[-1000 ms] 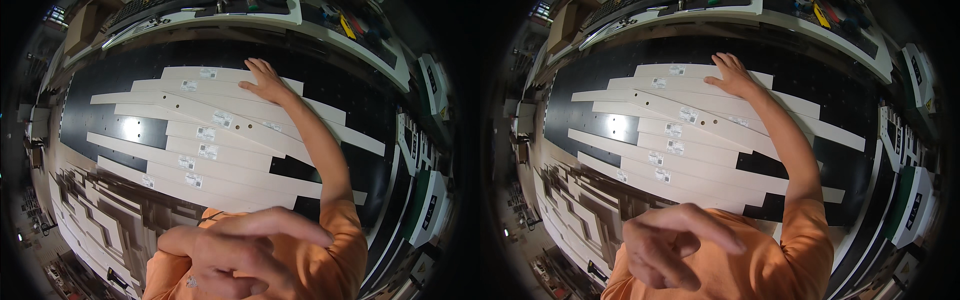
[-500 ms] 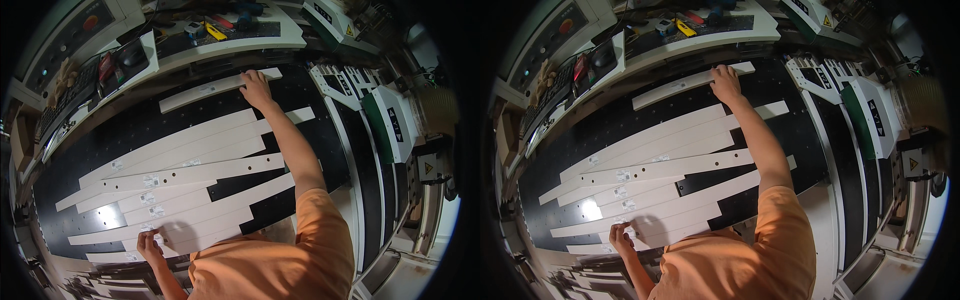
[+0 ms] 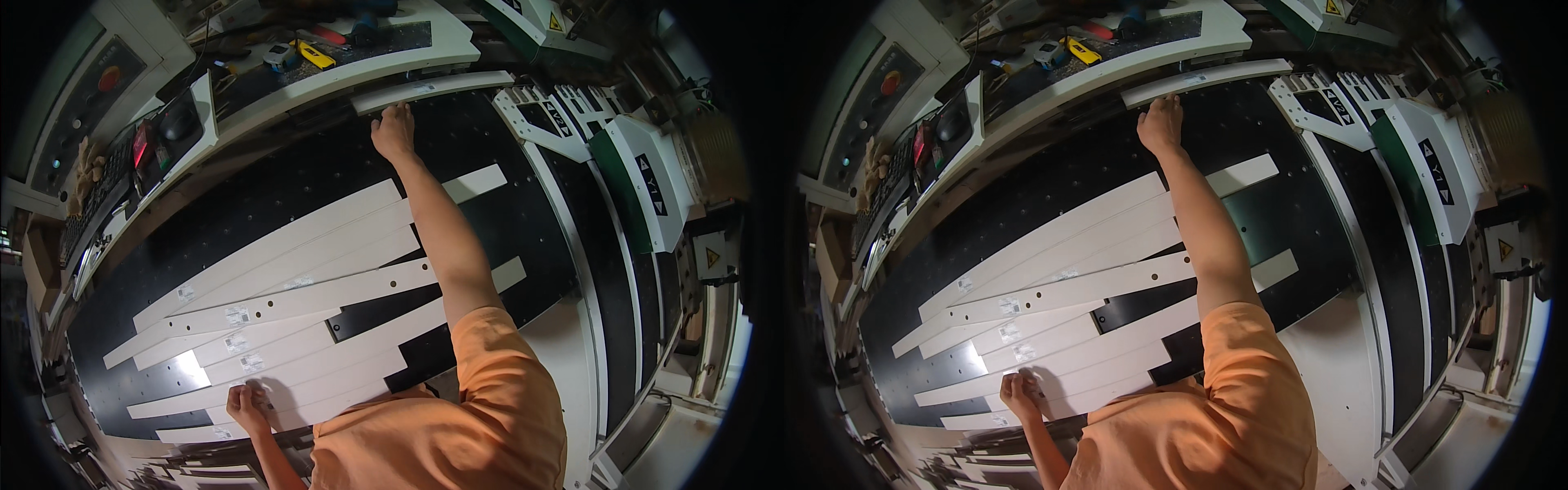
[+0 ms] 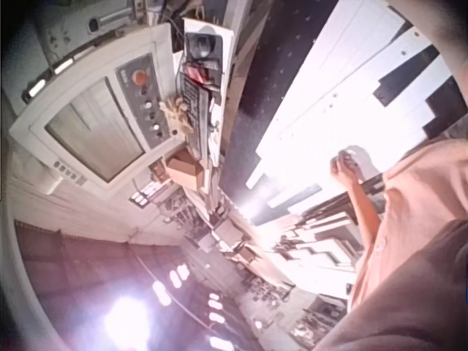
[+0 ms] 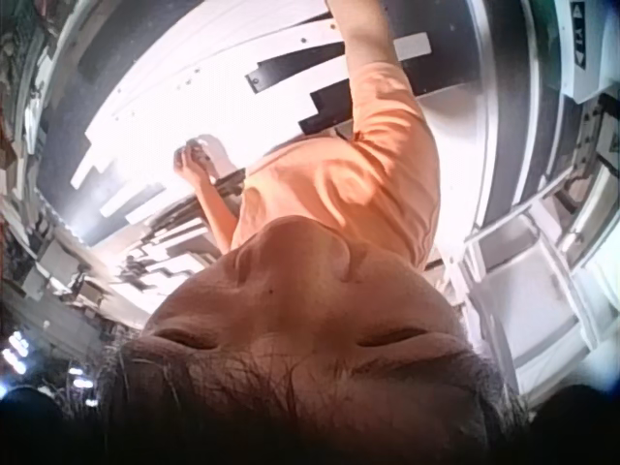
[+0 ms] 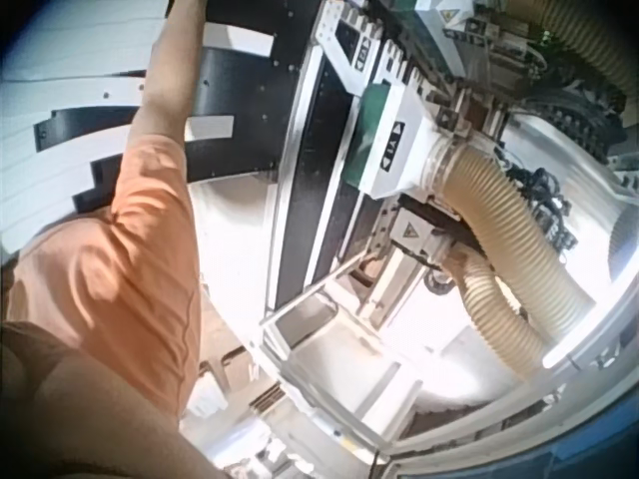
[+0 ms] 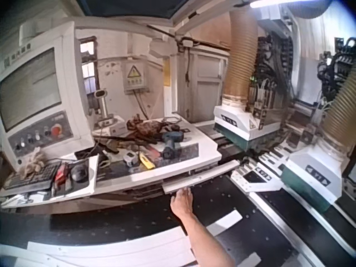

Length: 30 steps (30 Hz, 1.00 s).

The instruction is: The person scans white wood panels with a handheld barcode scanner and uses a yellow air blower to clear dust. They pick up panels from a machine table, scan them, and place them into stacks on the floor, repeating the process throughout the clip.

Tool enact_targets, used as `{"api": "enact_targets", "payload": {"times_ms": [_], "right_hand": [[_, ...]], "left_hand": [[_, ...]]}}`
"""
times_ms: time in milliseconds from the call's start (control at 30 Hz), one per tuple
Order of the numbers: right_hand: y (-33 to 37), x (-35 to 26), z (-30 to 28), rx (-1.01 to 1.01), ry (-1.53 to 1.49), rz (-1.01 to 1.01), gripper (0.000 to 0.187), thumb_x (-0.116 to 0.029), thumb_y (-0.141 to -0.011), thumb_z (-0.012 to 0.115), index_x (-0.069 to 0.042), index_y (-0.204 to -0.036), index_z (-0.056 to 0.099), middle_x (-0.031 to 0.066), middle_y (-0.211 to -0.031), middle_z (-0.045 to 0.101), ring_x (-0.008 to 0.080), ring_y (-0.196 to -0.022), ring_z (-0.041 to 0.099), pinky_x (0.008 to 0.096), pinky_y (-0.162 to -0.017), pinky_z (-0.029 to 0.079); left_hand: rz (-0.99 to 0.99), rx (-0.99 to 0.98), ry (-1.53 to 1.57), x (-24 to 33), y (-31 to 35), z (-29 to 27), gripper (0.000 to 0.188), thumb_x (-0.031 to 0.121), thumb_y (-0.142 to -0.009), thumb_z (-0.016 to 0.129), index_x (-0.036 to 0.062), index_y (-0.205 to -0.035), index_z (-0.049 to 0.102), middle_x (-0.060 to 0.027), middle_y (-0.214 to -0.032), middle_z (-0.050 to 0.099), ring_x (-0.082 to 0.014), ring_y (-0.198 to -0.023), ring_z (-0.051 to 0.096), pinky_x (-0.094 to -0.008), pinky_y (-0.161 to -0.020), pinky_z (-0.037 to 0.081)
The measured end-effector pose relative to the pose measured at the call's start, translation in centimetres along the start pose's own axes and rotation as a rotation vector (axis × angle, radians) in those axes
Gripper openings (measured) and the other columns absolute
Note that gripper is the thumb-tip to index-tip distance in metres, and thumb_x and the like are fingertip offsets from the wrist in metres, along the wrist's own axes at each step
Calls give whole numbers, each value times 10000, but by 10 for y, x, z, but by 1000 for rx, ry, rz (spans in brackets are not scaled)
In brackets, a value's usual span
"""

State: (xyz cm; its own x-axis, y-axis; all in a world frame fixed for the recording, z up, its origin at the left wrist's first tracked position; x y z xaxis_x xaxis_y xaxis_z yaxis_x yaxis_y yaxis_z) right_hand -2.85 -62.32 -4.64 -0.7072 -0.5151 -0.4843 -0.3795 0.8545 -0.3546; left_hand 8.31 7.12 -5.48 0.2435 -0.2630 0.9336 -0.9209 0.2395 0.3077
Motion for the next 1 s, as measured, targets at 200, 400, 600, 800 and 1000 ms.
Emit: {"api": "enact_targets", "payload": {"times_ms": [200, 400, 600, 800, 1000], "right_hand": [[-22, 34, -12, 1, -29, 74, 462, -187, -945, 636, 145, -1254, 548, 386, -1488, 404, 498, -1419, 389, 522, -1209, 313], [-27, 75, -29, 82, 10, 135, 588, -181, -904, 684, 41, -1408, 478, 264, -1431, 501, 426, -1372, 446, 499, -1155, 379], [-26, 57, -44, 38, 448, 48, 470, -109, -979, 617, -68, -1437, 522, 224, -1434, 447, 415, -1311, 451, 512, -1071, 430], [-48, 19, -25, -290, 573, -292, 514, -9, -951, 612, -50, -1444, 475, 151, -1487, 431, 359, -1415, 392, 473, -1156, 400], [-46, 1, -22, -452, 700, -178, 539, -44, -914, 681, -94, -1421, 507, 128, -1469, 452, 355, -1388, 414, 492, -1158, 395]], "left_hand": [[42, 22, 9, 1, 0, -1, 173, 69, -949, 584, 16, -785, 569, -85, -670, 628, -148, -603, 595, -272, -579, 460], [17, -16, 3, -3, 0, 1, 162, 69, -926, 605, 9, -775, 595, -88, -663, 636, -149, -596, 602, -275, -578, 462], [18, 25, 23, -2, 5, 1, 160, 82, -909, 627, -33, -798, 635, -99, -688, 668, -165, -629, 637, -301, -627, 505], [-34, 19, 25, -1, 7, 5, 159, 90, -909, 629, -30, -806, 646, -100, -706, 684, -160, -641, 643, -296, -633, 510], [0, 23, 14, 1, 8, 6, 174, 120, -912, 648, -31, -826, 656, -96, -720, 689, -137, -647, 625, -289, -619, 498]]}}
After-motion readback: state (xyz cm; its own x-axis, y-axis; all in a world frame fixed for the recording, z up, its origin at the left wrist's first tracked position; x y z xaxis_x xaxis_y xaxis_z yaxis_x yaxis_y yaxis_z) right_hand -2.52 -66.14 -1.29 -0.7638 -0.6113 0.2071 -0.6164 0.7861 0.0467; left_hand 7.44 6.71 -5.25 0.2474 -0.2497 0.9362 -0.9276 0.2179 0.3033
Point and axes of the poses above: each hand's wrist, its own y-axis away from the middle knuckle, its own z-axis out of the palm, x = y × z, the point moved 7 cm from there along -y, towards the middle knuckle
